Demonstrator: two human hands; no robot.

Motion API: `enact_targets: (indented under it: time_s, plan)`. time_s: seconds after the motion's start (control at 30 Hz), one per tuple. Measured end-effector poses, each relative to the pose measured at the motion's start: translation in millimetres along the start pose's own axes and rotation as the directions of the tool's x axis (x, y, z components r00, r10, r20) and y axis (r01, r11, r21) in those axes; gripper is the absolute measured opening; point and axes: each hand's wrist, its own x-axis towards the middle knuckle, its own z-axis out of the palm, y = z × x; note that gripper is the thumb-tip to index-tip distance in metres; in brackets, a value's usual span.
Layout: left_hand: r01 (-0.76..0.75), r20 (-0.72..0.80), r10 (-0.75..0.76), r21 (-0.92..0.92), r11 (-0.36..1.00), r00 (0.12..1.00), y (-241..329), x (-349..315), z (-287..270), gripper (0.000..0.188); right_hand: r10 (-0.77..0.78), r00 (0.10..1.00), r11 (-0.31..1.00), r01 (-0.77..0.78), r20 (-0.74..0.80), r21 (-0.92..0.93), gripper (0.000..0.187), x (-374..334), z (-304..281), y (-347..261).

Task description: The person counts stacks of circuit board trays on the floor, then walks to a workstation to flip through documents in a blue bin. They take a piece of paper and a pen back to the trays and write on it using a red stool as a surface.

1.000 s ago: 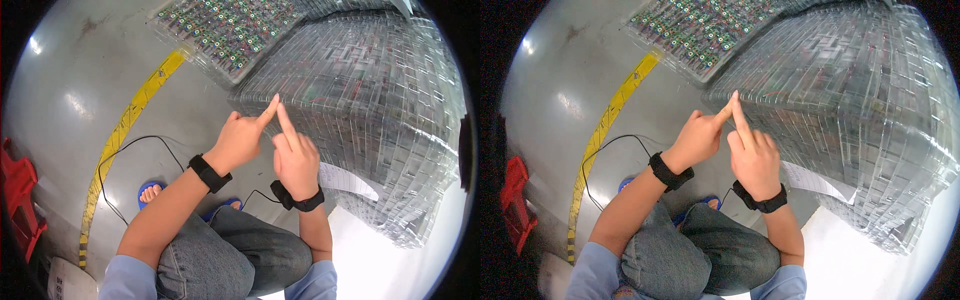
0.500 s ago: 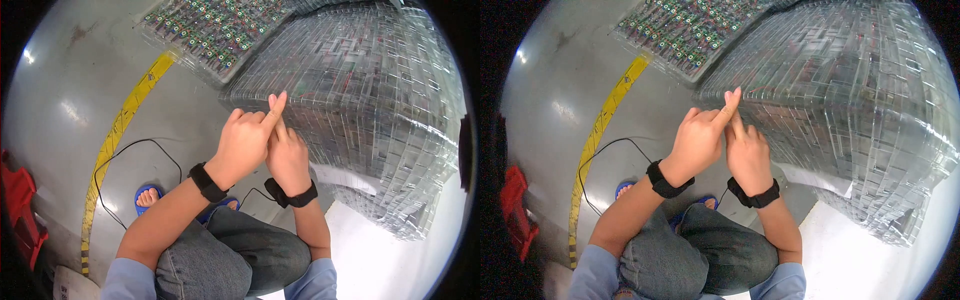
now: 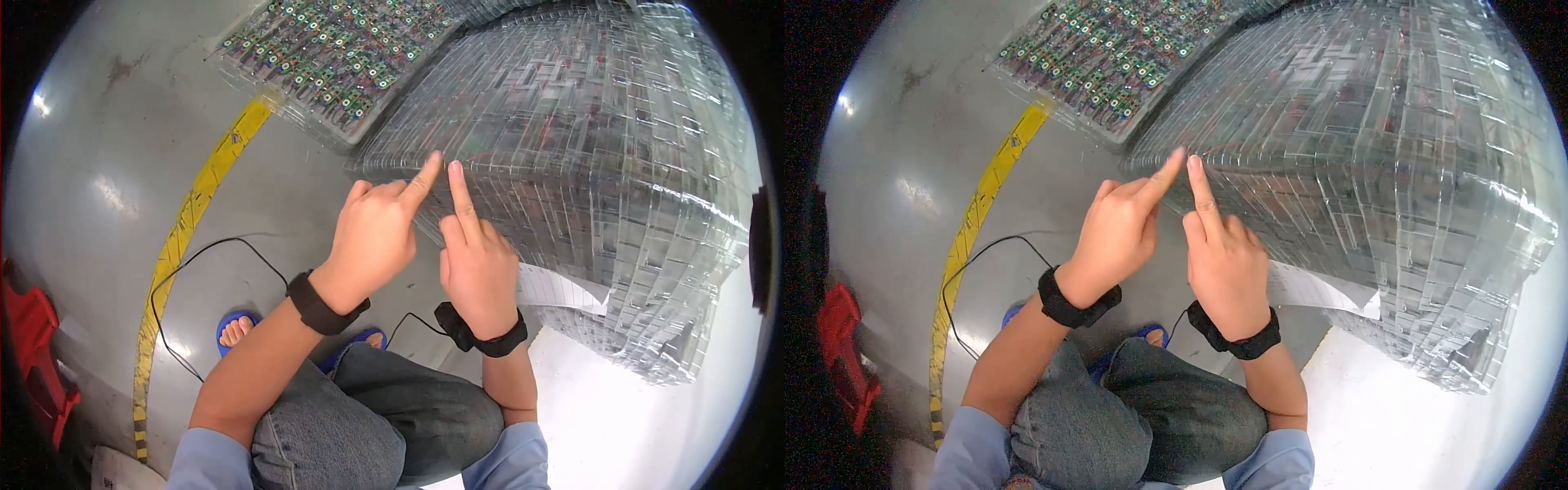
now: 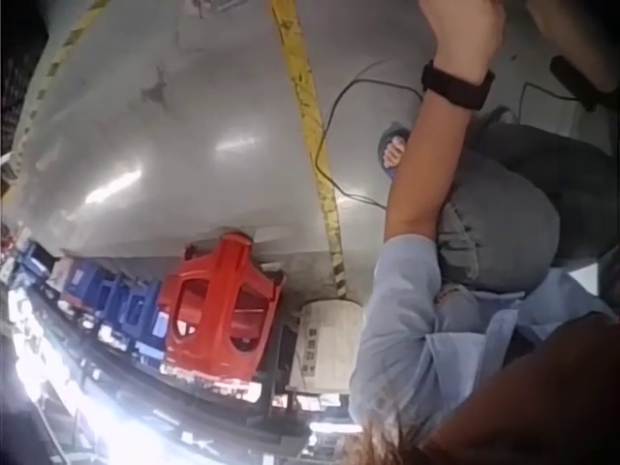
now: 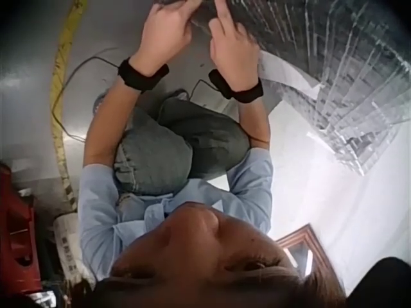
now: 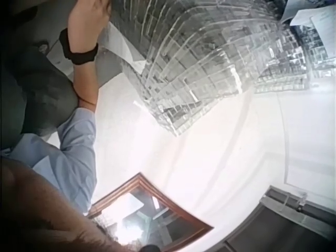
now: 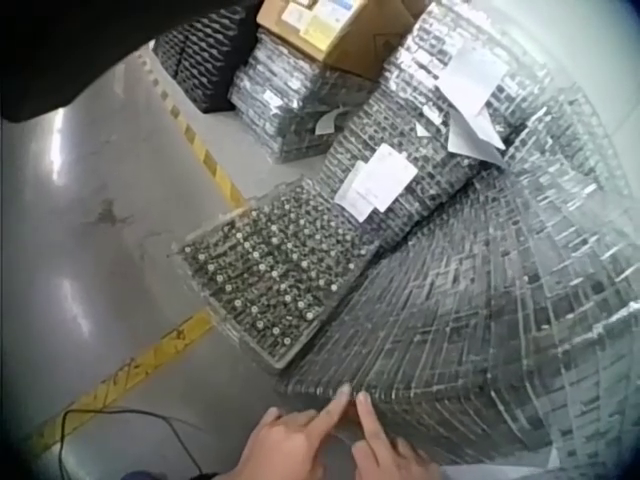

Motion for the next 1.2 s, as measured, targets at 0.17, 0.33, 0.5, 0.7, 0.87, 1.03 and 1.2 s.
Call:
enact_targets:
  time_s: [0.17, 0.33, 0.5, 0.7, 0.87, 1.03, 1.2]
  plan:
    - [-0.065, -0.047, 0.068, 0.051, 0.997, 0.997, 21.0, 3.8, -4.1, 0.08, -0.018, 0.999, 1.0, 0.018, -0.033, 0.005, 0.004, -4.5, 11.7, 3.7]
    - [-0.09, -0.014, 0.091, 0.073, 0.993, 0.996, 21.4, 3.8, -0.3, 0.082, 0.068, 0.996, 0.99, -0.073, 0.05, 0.121, 0.015, -12.0, 4.6, 3.1]
    - [-0.073, 0.067, 0.069, 0.06, 0.995, 0.995, 21.7, 3.5, -8.1, 0.083, -0.087, 0.996, 0.969, 0.086, -0.006, 0.232, 0.009, -13.3, -41.9, -0.8]
    - [-0.073, 0.079, 0.068, 0.063, 0.995, 0.995, 23.8, 5.7, -9.1, 0.082, 0.024, 0.997, 0.995, -0.017, -0.07, 0.1, 0.007, -6.0, -37.1, 5.1]
    - [-0.082, -0.08, 0.086, 0.051, 0.995, 0.993, 25.8, 5.8, -10.5, 0.08, 0.033, 0.997, 0.999, -0.03, -0.077, 0.038, 0.005, -8.1, -24.6, 3.5]
    - [-0.148, -0.062, 0.149, 0.019, 0.989, 0.987, 48.0, 11.6, -18.2, 0.079, 0.063, 0.991, 0.994, -0.052, -0.117, 0.094, 0.003, -8.0, -20.2, 6.8]
    - [-0.167, -0.01, 0.168, 0.051, 0.985, 0.986, 50.6, 12.3, -15.2, 0.08, 0.022, 0.988, 0.995, -0.007, -0.153, 0.097, 0.004, -10.7, -19.4, 6.0]
